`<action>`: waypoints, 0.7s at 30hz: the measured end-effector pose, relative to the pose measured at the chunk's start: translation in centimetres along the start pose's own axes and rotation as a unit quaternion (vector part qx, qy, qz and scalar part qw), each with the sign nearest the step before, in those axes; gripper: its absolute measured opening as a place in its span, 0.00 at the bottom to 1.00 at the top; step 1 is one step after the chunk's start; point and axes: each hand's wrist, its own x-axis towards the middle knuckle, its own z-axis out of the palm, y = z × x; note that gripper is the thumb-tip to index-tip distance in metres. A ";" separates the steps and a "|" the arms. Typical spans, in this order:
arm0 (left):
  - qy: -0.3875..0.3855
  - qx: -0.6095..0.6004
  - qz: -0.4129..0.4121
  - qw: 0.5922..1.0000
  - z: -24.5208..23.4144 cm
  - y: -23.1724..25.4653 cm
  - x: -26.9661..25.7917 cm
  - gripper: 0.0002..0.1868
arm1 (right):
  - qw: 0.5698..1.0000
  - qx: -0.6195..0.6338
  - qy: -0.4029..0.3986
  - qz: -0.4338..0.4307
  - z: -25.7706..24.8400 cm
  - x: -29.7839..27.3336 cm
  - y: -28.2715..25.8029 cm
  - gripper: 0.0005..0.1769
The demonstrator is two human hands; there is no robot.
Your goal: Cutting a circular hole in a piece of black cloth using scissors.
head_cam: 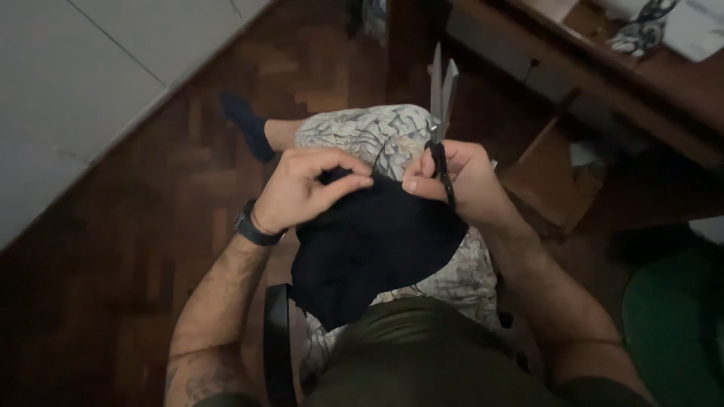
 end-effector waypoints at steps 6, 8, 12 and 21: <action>-0.025 0.034 0.077 0.996 -0.9 8.6 -2.3 0.05 | 0.996 0.004 -0.034 0.081 3.5 -4.0 -5.1 0.13; 0.000 0.069 0.132 0.989 -0.7 12.8 -3.0 0.06 | 0.991 -0.013 -0.133 0.025 4.9 -5.8 -7.5 0.17; 0.024 -0.019 0.088 0.996 0.3 13.9 -2.3 0.07 | 0.993 0.010 -0.110 -0.045 5.3 -6.9 -10.2 0.22; -0.049 -0.016 -0.056 0.997 2.4 -3.3 6.0 0.09 | 0.992 0.052 0.054 0.099 -4.9 1.8 4.0 0.05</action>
